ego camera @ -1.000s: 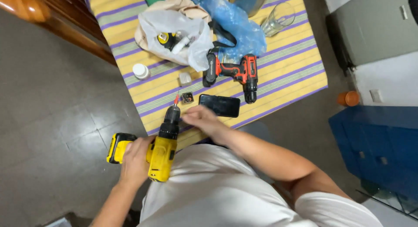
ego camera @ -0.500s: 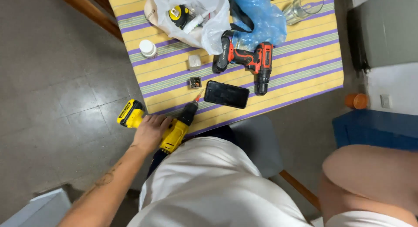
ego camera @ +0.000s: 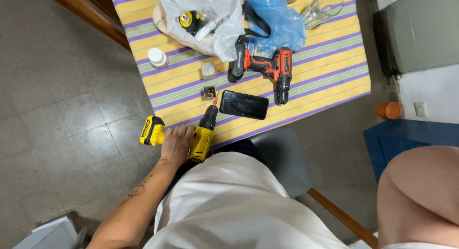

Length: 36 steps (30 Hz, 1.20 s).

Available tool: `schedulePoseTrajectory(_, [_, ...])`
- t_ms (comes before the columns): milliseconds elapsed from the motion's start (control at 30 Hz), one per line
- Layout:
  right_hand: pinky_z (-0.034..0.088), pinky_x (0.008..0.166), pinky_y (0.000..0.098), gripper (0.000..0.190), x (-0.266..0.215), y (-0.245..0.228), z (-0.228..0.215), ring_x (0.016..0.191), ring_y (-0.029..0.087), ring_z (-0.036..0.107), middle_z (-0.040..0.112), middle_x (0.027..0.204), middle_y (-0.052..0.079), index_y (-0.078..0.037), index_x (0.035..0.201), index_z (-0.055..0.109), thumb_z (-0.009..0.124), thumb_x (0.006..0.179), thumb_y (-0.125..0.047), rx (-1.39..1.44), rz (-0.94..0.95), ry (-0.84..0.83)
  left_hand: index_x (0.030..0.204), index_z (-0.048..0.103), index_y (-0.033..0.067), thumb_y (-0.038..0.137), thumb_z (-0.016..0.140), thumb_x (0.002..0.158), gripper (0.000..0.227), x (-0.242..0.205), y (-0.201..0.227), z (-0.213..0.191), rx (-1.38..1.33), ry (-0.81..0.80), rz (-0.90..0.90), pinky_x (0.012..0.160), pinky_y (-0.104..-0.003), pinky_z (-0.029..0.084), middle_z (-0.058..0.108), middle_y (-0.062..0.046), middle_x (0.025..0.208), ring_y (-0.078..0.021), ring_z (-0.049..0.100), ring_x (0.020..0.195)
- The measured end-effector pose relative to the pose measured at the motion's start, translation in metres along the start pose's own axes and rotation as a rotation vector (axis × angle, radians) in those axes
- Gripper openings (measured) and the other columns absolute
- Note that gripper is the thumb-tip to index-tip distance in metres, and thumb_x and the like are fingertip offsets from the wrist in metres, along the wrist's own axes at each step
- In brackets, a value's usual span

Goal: Unpacking and organizing power drills and hardware components on a table.

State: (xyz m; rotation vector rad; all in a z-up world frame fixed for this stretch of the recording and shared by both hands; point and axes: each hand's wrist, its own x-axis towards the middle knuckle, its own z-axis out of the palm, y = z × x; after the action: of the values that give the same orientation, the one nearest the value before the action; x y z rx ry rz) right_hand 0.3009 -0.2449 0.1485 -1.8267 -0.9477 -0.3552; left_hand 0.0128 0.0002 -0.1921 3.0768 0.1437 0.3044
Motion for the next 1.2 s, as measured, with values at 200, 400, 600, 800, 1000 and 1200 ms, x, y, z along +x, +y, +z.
schedulePoseTrajectory(200, [0.052,0.1,0.0469,0.027,0.004,0.156,0.002,0.101,0.038,0.069,0.071,0.103,0.023,0.004,0.1,0.071,0.084,0.097,-0.019,-0.075,-0.135,-0.012,0.123,0.056,0.0166,0.019,0.075,0.072,0.054,0.017,0.015,0.03,0.071,-0.058,-0.043,0.082,-0.04,0.046,0.059,-0.003,0.098,-0.0247,0.065,0.092])
schedulePoseTrajectory(400, [0.05,0.102,0.0475,0.024,0.064,0.028,-0.019,0.103,0.038,0.068,0.071,0.105,0.022,0.003,0.102,0.07,0.083,0.097,-0.016,-0.151,-0.203,0.025,0.122,0.051,0.0182,0.022,0.079,0.074,0.055,0.026,0.011,0.057,0.126,-0.122,-0.062,0.082,-0.041,0.049,0.06,-0.002,0.101,-0.0241,0.067,0.097])
schedulePoseTrajectory(600, [0.049,0.103,0.0481,0.021,0.015,-0.014,-0.036,0.106,0.038,0.067,0.071,0.107,0.021,0.002,0.103,0.069,0.082,0.098,-0.013,-0.255,-0.006,-0.009,0.133,0.053,0.018,0.02,0.07,0.082,0.055,0.013,0.01,0.046,0.033,-0.273,-0.031,0.084,-0.042,0.049,0.064,-0.005,0.111,-0.0257,0.069,0.1])
schedulePoseTrajectory(800, [0.047,0.105,0.0487,0.019,0.031,-0.012,-0.013,0.108,0.038,0.066,0.071,0.109,0.02,0.001,0.105,0.067,0.081,0.098,-0.01,-0.263,0.009,-0.058,0.145,0.051,0.0154,0.028,0.093,0.066,0.091,0.028,0.006,0.029,-0.01,-0.475,-0.077,0.09,-0.043,0.046,0.063,-0.011,0.123,-0.0305,0.065,0.112])
schedulePoseTrajectory(1000, [0.046,0.106,0.0491,0.018,0.039,0.045,0.047,0.109,0.037,0.065,0.071,0.11,0.02,0.001,0.106,0.066,0.081,0.099,-0.007,-0.264,-0.022,-0.13,0.153,0.051,0.0302,0.022,0.09,0.079,0.084,0.116,-0.022,-0.074,-0.307,-0.929,-0.261,0.108,-0.049,0.046,0.063,-0.009,0.131,-0.033,0.058,0.128])
schedulePoseTrajectory(1200, [0.059,0.078,0.0429,0.019,-0.103,0.136,0.164,0.083,0.03,0.072,0.071,0.088,0.008,-0.015,0.094,0.079,0.087,0.079,-0.008,0.025,0.472,-0.648,0.138,0.063,0.0121,0.032,0.092,0.075,0.072,0.148,-0.02,-0.057,-0.647,-0.368,-0.52,0.088,-0.044,0.052,0.071,-0.006,0.109,-0.0283,0.072,0.102])
